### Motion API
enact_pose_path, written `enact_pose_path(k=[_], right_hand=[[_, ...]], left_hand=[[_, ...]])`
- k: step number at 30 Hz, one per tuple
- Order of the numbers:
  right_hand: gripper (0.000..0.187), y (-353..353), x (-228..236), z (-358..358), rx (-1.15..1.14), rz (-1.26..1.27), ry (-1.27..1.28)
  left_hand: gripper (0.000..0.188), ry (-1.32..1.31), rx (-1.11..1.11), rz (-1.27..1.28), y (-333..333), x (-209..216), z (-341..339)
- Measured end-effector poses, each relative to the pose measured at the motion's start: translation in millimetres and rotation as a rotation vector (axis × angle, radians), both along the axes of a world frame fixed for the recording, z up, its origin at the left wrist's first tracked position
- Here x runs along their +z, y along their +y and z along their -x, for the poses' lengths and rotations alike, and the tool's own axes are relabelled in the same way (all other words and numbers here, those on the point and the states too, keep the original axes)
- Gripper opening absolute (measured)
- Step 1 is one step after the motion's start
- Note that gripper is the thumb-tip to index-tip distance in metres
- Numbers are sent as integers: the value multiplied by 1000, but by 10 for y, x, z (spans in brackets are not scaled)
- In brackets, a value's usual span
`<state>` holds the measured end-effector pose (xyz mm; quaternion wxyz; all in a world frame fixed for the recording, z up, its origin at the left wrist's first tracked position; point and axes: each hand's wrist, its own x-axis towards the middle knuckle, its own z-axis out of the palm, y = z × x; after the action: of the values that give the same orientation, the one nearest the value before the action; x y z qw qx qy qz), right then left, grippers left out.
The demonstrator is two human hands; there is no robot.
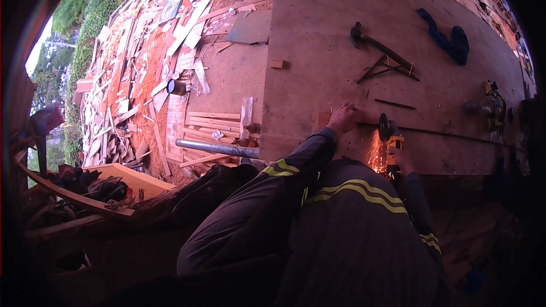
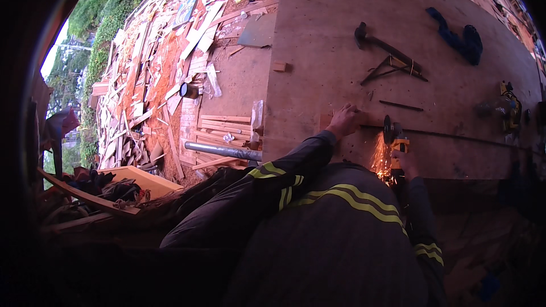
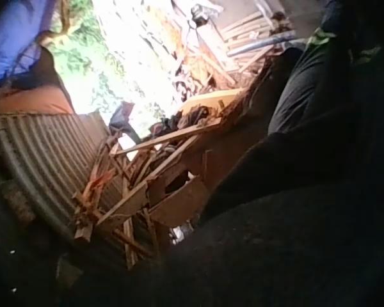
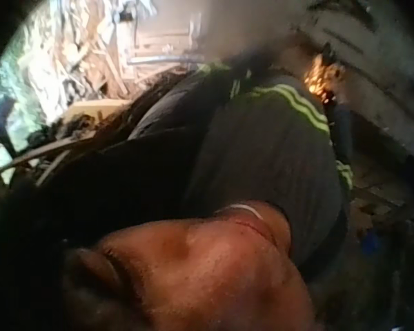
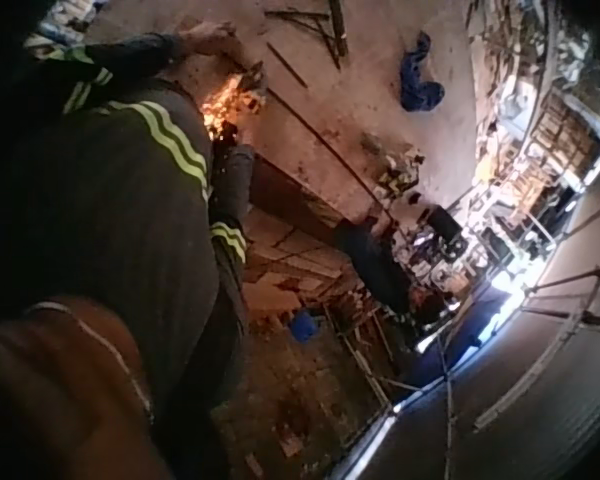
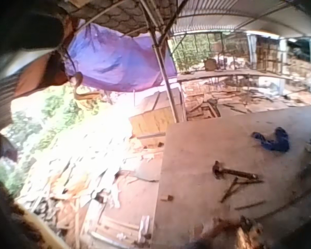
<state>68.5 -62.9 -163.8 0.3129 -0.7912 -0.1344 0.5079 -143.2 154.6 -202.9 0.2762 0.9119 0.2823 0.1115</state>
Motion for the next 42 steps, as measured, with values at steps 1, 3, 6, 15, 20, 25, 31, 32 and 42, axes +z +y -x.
enact_pose_path(k=[1,3,6,15,20,25,31,32,42], right_hand=[[19,-23,-21,-24,-11,12,3],[19,16,8,-16,-47,27,95],[20,-39,-28,-41,-67,-19,153],[23,-113,-234,-77,-68,-31,33],[13,-31,-144,-7,-18,-9,-36],[11,-158,-413,-187,61,-43,-25],[25,-180,-359,-165,3,10,115],[25,-177,-346,-143,6,11,117],[16,-47,-78,-26,-33,-45,183]], left_hand=[[44,-11,0,-14,-3,10,-17],[44,-17,14,-31,12,-46,9],[46,-23,11,-14,15,-32,-2],[48,3,20,7,-4,136,-8],[50,21,21,14,15,42,48],[50,11,-6,12,15,64,-29],[52,15,0,17,14,52,-19],[52,8,5,23,17,44,-7],[46,10,19,5,3,47,23]])
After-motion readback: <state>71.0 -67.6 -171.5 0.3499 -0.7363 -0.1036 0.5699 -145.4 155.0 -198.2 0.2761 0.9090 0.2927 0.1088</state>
